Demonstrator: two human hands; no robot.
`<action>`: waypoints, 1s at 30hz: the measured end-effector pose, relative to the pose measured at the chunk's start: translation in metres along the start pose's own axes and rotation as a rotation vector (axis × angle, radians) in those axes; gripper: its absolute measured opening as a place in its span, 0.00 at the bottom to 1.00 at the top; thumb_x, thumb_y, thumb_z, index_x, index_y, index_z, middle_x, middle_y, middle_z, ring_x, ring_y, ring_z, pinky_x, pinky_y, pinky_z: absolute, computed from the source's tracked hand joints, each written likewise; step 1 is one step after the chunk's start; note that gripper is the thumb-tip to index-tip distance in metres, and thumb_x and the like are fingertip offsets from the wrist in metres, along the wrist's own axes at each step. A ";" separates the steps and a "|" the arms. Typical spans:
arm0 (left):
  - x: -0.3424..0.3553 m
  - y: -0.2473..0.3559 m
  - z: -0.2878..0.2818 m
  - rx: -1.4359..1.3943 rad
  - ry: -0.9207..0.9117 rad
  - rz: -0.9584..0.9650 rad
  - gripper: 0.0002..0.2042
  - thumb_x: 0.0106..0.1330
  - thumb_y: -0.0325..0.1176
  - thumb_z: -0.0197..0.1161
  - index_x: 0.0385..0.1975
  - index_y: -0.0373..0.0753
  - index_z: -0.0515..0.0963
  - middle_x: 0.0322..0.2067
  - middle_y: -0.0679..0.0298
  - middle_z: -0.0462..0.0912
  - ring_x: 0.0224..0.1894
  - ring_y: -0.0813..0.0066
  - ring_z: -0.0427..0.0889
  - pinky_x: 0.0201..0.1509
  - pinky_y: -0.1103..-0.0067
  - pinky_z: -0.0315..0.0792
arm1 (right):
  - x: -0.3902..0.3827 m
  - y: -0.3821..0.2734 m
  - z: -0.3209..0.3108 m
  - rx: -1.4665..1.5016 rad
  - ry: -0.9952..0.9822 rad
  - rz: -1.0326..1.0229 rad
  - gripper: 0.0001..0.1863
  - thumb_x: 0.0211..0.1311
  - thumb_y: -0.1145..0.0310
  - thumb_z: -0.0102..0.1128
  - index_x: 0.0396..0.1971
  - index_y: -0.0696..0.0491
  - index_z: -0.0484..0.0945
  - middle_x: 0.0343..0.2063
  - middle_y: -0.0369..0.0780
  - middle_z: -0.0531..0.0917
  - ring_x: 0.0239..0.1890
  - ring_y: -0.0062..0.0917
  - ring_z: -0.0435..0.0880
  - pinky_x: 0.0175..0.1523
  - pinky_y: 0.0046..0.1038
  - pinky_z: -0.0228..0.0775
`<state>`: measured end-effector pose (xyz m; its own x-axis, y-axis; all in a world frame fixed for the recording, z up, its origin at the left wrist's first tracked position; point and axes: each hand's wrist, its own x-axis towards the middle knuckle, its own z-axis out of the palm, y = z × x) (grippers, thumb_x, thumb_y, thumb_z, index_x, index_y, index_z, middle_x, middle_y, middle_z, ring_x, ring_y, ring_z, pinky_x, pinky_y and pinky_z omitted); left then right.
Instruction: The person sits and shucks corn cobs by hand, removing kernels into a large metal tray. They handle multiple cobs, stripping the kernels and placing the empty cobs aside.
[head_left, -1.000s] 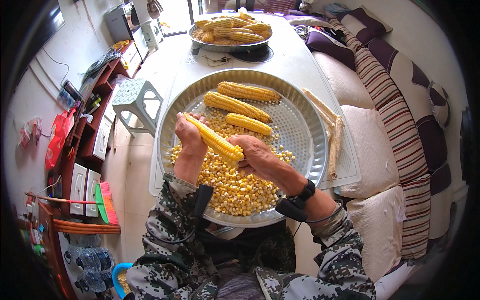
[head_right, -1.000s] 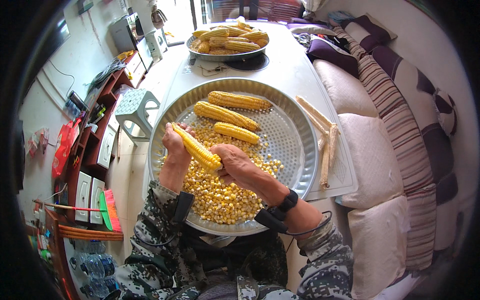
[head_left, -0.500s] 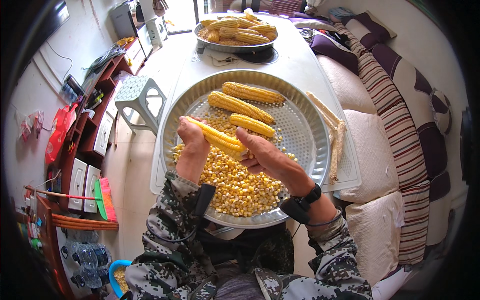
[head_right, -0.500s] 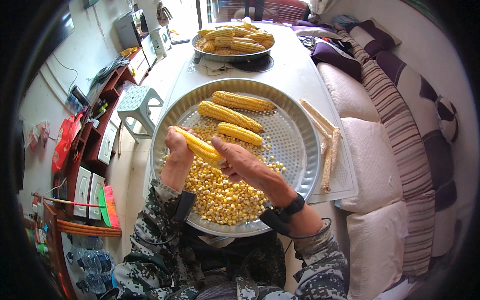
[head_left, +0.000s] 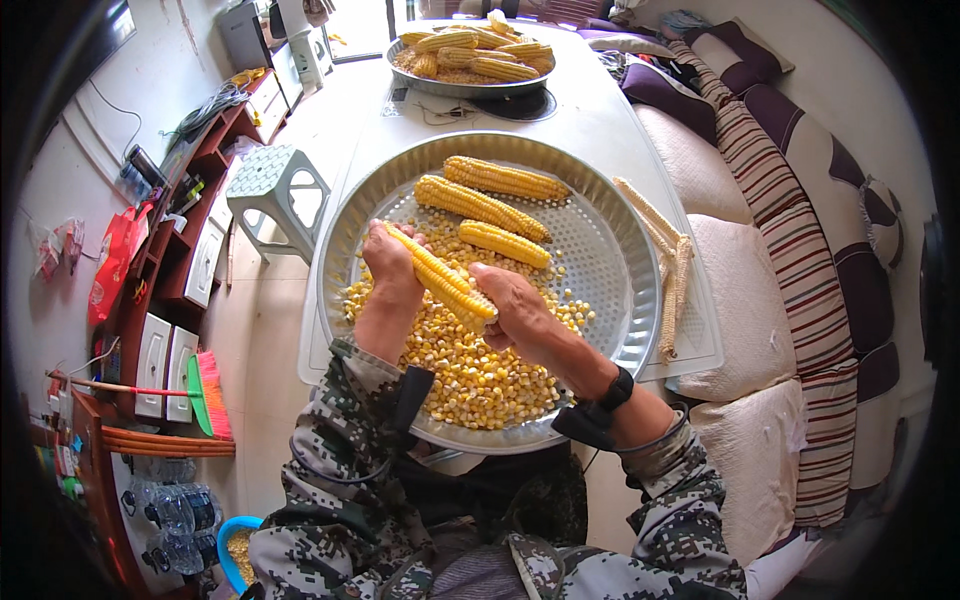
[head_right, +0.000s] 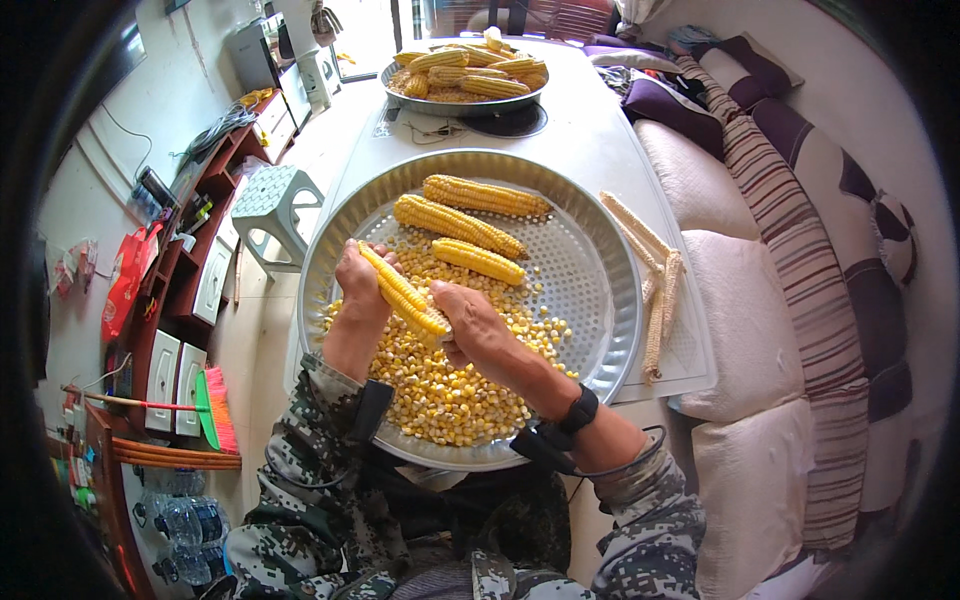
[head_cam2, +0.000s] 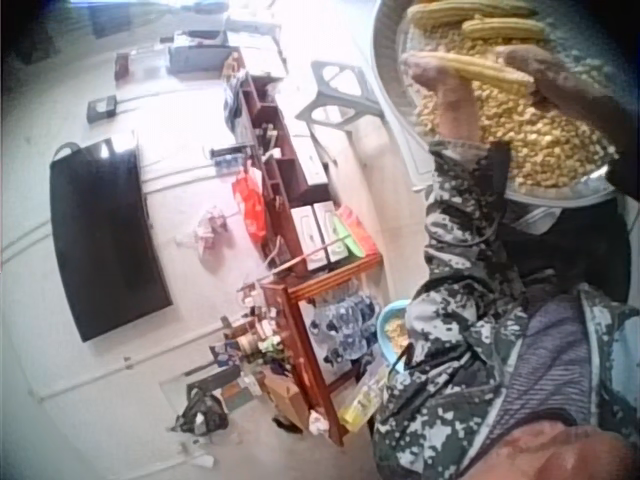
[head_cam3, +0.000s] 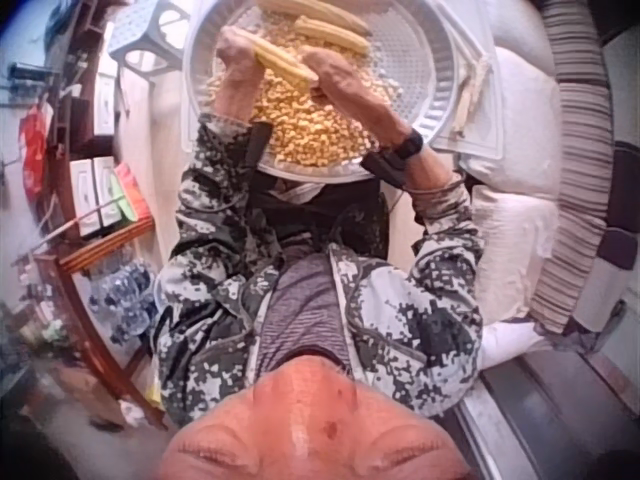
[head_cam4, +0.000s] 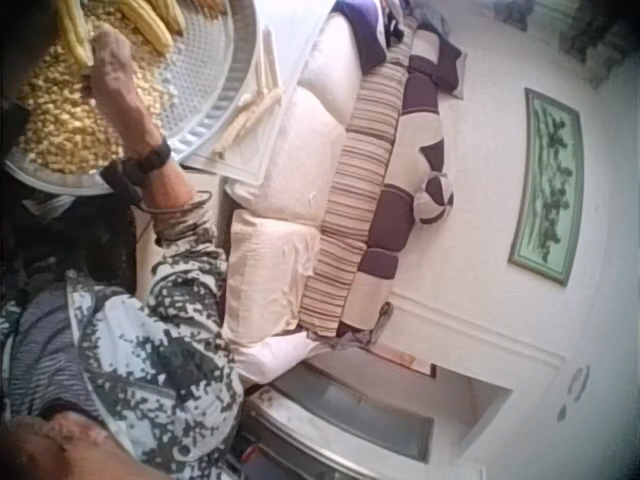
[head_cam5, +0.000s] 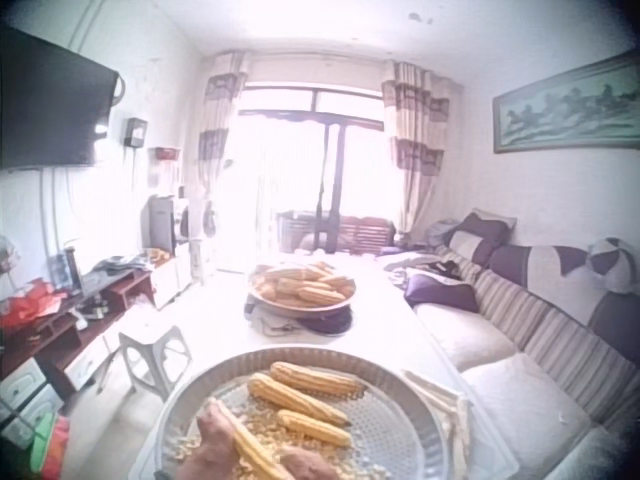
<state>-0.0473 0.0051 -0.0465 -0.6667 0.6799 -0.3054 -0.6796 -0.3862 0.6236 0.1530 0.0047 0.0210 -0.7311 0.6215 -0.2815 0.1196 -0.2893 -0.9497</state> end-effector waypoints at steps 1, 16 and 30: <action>0.000 -0.002 0.001 0.025 -0.005 -0.009 0.19 0.79 0.50 0.37 0.31 0.42 0.64 0.25 0.64 0.68 0.23 0.71 0.68 0.28 0.73 0.70 | 0.000 -0.003 -0.005 -0.032 -0.063 0.045 0.24 0.73 0.43 0.44 0.34 0.50 0.74 0.18 0.30 0.68 0.14 0.14 0.61 0.18 0.19 0.50; -0.011 -0.005 0.007 0.075 -0.177 -0.255 0.16 0.78 0.48 0.42 0.33 0.42 0.63 0.23 0.64 0.68 0.21 0.72 0.67 0.24 0.74 0.68 | 0.005 0.001 -0.002 -0.040 -0.170 0.000 0.28 0.72 0.39 0.49 0.40 0.53 0.74 0.20 0.29 0.69 0.16 0.13 0.64 0.19 0.20 0.54; -0.025 -0.006 0.024 0.100 -0.259 -0.259 0.15 0.79 0.46 0.43 0.32 0.43 0.64 0.23 0.67 0.66 0.22 0.76 0.66 0.24 0.79 0.67 | 0.009 0.004 0.002 -0.058 -0.117 -0.070 0.28 0.74 0.42 0.48 0.41 0.57 0.77 0.28 0.32 0.77 0.28 0.14 0.74 0.34 0.20 0.68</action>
<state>-0.0195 0.0050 -0.0252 -0.3681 0.8873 -0.2781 -0.7737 -0.1264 0.6208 0.1459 0.0077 0.0152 -0.8121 0.5482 -0.1999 0.1022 -0.2036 -0.9737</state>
